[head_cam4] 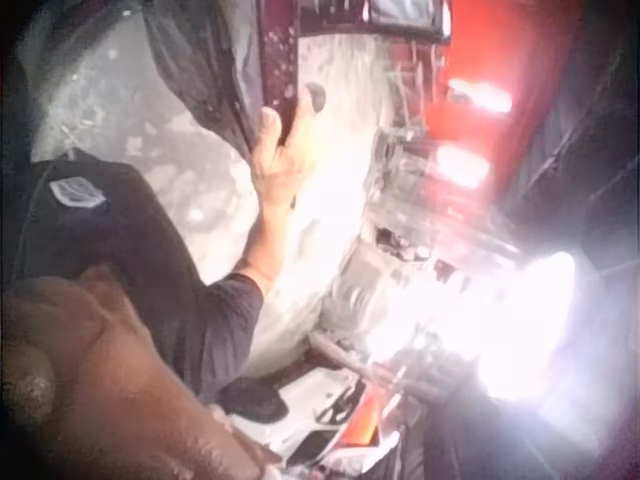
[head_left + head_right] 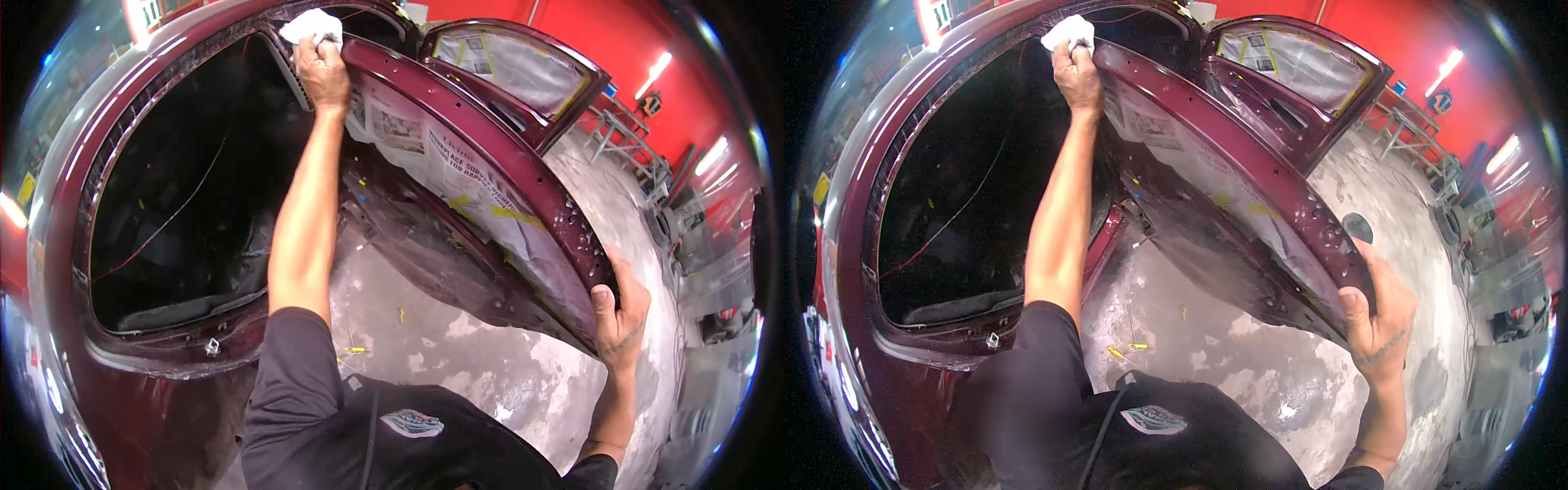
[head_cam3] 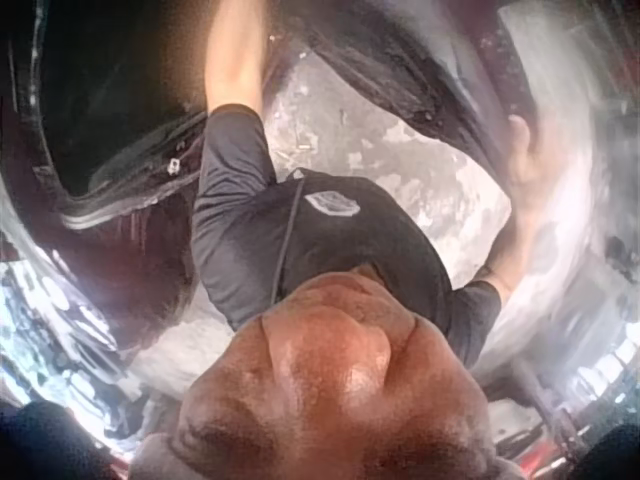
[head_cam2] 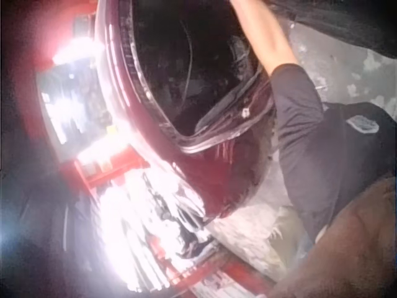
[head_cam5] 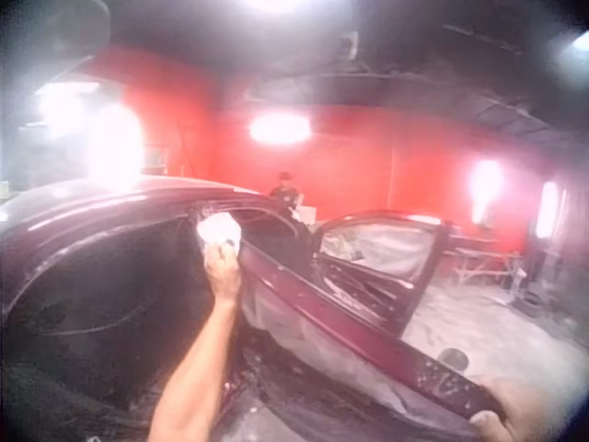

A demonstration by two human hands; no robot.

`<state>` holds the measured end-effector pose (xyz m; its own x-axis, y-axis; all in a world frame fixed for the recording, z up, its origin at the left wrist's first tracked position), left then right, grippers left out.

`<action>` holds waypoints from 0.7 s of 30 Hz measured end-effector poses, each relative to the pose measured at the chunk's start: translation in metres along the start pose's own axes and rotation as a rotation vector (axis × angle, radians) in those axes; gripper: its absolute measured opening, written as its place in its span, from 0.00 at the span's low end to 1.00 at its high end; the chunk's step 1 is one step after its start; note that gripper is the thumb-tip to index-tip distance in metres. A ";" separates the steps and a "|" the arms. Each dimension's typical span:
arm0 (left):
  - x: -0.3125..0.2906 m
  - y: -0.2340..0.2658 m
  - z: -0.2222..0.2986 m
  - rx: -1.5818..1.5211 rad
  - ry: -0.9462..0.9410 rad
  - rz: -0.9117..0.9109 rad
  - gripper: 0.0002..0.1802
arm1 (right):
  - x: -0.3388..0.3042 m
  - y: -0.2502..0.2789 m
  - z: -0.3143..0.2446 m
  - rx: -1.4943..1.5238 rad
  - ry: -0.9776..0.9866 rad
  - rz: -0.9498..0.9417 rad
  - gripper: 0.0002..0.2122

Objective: The person removes yellow tape from a maroon car trunk, retrieves a small black component from a box, and uses a screwdriver to install it into the trunk lid. The person then wipes the trunk area with a white cloth.

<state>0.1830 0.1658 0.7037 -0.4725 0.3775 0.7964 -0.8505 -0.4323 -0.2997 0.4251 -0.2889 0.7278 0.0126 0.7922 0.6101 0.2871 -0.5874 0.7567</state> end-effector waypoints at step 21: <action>-0.030 -0.011 0.018 -0.262 -0.192 -0.095 0.15 | 0.001 0.002 0.021 -0.277 -0.348 0.169 0.23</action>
<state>0.2110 0.1445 0.6930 -0.3577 0.2344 0.9040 -0.9307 -0.1684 -0.3246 0.4463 -0.2858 0.7254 0.3708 0.6626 0.6508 -0.0124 -0.6972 0.7168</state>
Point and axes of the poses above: each hand's wrist, its own x-axis towards the middle knuckle, its own y-axis out of the back of the hand, z = x × y, the point moved 3 cm from there along x, towards the middle knuckle, and after that the axes turned 8 degrees about y, right-handed, at the moved point
